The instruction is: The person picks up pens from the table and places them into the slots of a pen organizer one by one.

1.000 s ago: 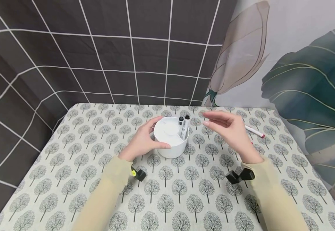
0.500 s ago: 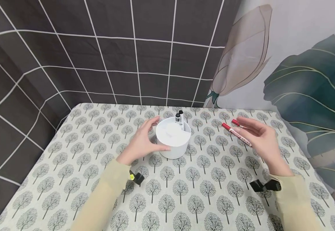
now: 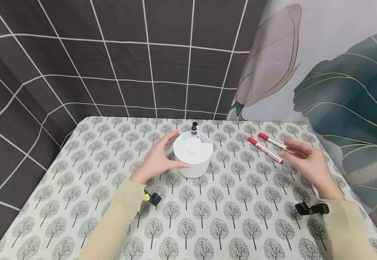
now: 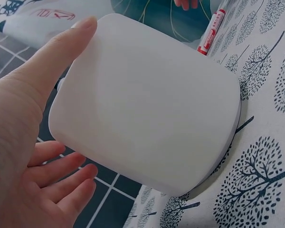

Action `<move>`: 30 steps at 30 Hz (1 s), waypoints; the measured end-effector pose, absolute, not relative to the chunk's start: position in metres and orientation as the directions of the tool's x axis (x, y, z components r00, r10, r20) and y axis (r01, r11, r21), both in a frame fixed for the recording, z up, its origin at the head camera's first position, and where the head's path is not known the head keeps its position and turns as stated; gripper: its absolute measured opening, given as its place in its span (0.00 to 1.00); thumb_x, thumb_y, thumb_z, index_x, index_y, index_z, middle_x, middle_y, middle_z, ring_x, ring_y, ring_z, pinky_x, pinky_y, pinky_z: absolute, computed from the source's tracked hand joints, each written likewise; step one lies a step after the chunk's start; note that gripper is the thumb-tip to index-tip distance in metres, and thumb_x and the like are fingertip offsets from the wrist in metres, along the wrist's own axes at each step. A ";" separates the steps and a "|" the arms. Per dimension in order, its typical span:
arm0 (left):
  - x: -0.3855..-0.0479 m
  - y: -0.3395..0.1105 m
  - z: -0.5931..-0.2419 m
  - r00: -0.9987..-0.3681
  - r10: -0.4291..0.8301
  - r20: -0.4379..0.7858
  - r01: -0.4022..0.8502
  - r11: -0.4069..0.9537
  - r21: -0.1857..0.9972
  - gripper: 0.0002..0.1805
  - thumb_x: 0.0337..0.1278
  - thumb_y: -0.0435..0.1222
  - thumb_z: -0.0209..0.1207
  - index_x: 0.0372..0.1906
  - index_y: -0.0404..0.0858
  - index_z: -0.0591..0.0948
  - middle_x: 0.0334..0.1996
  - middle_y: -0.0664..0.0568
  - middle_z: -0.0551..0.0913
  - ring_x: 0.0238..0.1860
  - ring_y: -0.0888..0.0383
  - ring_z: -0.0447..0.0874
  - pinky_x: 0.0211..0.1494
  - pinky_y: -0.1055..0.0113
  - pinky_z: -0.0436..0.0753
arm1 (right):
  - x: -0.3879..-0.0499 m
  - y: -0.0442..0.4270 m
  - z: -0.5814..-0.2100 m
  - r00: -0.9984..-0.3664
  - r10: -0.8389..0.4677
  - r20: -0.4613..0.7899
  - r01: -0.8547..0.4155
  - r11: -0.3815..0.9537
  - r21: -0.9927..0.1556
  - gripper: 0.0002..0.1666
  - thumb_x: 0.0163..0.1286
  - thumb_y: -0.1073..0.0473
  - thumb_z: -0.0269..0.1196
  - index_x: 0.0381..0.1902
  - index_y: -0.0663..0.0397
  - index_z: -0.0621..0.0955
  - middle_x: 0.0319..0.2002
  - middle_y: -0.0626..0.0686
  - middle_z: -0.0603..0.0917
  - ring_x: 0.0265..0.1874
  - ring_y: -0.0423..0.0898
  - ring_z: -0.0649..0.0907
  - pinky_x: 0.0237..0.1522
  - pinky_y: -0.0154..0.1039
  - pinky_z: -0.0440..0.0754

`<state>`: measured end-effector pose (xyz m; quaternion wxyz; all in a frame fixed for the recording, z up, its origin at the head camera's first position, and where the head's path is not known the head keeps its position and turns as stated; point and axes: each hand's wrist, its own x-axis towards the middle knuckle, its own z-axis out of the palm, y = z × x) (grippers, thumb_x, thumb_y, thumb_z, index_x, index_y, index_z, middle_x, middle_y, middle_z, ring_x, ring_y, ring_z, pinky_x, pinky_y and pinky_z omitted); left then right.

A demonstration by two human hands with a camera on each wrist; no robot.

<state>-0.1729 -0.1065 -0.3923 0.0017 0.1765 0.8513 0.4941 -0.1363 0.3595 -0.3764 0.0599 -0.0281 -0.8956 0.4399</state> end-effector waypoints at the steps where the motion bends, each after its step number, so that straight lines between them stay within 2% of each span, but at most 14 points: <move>1: -0.172 -0.106 -0.391 -0.939 0.300 0.167 0.292 0.446 0.846 0.66 0.27 0.53 0.85 0.79 0.47 0.62 0.73 0.54 0.68 0.69 0.53 0.71 0.71 0.56 0.71 | -0.138 0.362 -0.379 -0.993 0.098 0.068 0.007 0.615 -0.788 0.38 0.68 0.47 0.71 0.70 0.59 0.75 0.51 0.35 0.82 0.45 0.26 0.79 0.43 0.17 0.75; 6: -0.171 -0.104 -0.390 -0.944 0.296 0.145 0.264 0.418 0.869 0.65 0.29 0.51 0.85 0.78 0.47 0.63 0.73 0.53 0.68 0.69 0.51 0.70 0.72 0.53 0.69 | -0.145 0.368 -0.395 -0.996 0.069 0.056 0.003 0.654 -0.757 0.40 0.67 0.45 0.72 0.68 0.63 0.76 0.57 0.57 0.83 0.42 0.25 0.79 0.41 0.18 0.75; 9: -0.171 -0.102 -0.391 -0.945 0.295 0.140 0.257 0.407 0.876 0.64 0.29 0.51 0.85 0.78 0.48 0.63 0.74 0.55 0.68 0.69 0.50 0.71 0.73 0.52 0.68 | -0.148 0.370 -0.403 -0.996 0.062 0.062 -0.002 0.686 -0.727 0.38 0.66 0.44 0.73 0.65 0.63 0.79 0.56 0.63 0.83 0.39 0.25 0.79 0.39 0.20 0.76; 15: -0.172 -0.096 -0.396 -0.940 0.302 0.160 0.268 0.360 0.894 0.63 0.30 0.47 0.85 0.78 0.45 0.64 0.72 0.54 0.70 0.70 0.51 0.70 0.73 0.54 0.67 | -0.155 0.375 -0.414 -0.996 0.048 0.077 -0.018 0.732 -0.681 0.32 0.64 0.48 0.75 0.58 0.63 0.83 0.46 0.63 0.87 0.34 0.30 0.81 0.32 0.24 0.79; 21: -0.173 -0.094 -0.398 -0.941 0.294 0.168 0.272 0.361 0.892 0.62 0.30 0.47 0.85 0.77 0.44 0.65 0.72 0.55 0.69 0.69 0.53 0.70 0.72 0.58 0.69 | -0.155 0.375 -0.417 -0.997 0.051 0.058 0.000 0.746 -0.666 0.27 0.63 0.51 0.75 0.55 0.61 0.85 0.40 0.60 0.88 0.30 0.37 0.82 0.25 0.32 0.78; 27: -0.175 -0.096 -0.402 -0.941 0.294 0.167 0.273 0.372 0.887 0.61 0.29 0.47 0.86 0.77 0.47 0.66 0.71 0.56 0.70 0.69 0.53 0.71 0.72 0.58 0.70 | -0.156 0.373 -0.420 -0.997 0.041 0.064 -0.011 0.759 -0.651 0.23 0.65 0.55 0.74 0.53 0.61 0.86 0.38 0.59 0.88 0.29 0.38 0.82 0.23 0.34 0.78; 30: -0.177 -0.096 -0.403 -0.938 0.300 0.173 0.282 0.371 0.885 0.61 0.29 0.47 0.86 0.76 0.48 0.67 0.70 0.57 0.72 0.68 0.54 0.72 0.72 0.58 0.70 | -0.156 0.373 -0.421 -0.996 0.054 0.064 0.001 0.768 -0.640 0.21 0.66 0.53 0.73 0.52 0.60 0.87 0.39 0.59 0.88 0.29 0.38 0.82 0.24 0.34 0.79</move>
